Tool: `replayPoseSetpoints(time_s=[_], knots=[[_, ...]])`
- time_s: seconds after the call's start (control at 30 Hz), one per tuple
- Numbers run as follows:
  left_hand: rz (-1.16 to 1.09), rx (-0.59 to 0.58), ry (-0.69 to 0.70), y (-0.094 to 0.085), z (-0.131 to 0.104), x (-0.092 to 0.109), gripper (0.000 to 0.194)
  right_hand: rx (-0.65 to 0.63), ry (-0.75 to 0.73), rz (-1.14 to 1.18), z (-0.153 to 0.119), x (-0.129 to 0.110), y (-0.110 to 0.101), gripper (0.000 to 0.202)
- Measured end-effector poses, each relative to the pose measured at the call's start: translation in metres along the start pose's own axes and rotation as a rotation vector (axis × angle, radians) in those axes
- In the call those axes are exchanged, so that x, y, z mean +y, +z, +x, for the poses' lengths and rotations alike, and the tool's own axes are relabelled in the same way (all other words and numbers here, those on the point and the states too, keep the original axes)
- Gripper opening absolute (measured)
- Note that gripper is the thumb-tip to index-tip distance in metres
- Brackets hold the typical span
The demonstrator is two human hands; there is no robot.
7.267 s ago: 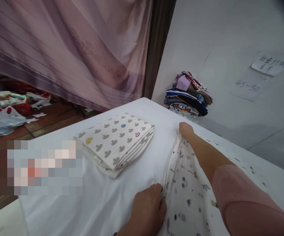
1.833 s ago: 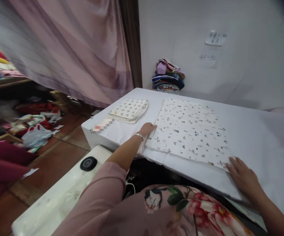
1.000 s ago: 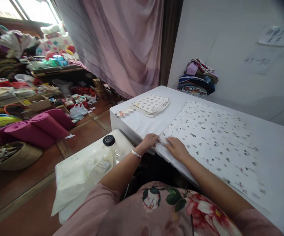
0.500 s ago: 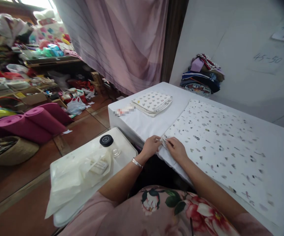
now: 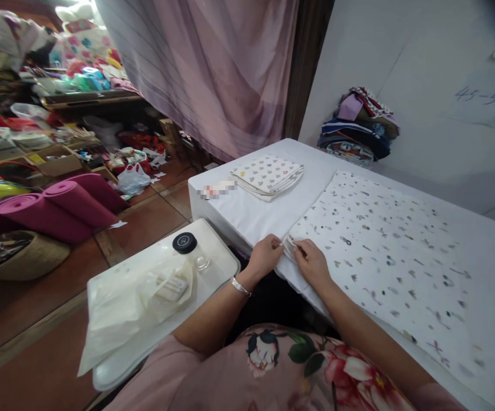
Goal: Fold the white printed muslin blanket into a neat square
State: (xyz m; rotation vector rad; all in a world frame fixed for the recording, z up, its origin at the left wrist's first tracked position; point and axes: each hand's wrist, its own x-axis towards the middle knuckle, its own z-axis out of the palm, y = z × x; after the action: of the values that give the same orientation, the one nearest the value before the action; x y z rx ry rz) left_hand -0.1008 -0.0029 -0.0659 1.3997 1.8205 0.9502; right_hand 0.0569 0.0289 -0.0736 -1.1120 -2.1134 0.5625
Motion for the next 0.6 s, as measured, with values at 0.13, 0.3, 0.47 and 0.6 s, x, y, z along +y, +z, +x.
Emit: replayPoseSetpoints(time_s=[0.13, 0.3, 0.47, 0.6], knots=[[0.116, 0.006, 0.004, -0.004, -0.002, 0.011, 0.023, -0.014, -0.003, 0.004, 0.0, -0.001, -0.002, 0.02], [0.306, 0.061, 0.071, 0.001, -0.002, 0.014, 0.014, -0.016, -0.001, 0.016, 0.0, -0.003, -0.002, 0.019], [0.295, 0.133, 0.089, 0.005, -0.001, 0.011, 0.011, 0.046, -0.015, 0.047, -0.001, -0.002, -0.001, 0.017], [0.104, 0.073, -0.014, 0.0, 0.004, 0.014, 0.007, 0.048, -0.037, 0.025, -0.003, -0.003, 0.0, 0.018]])
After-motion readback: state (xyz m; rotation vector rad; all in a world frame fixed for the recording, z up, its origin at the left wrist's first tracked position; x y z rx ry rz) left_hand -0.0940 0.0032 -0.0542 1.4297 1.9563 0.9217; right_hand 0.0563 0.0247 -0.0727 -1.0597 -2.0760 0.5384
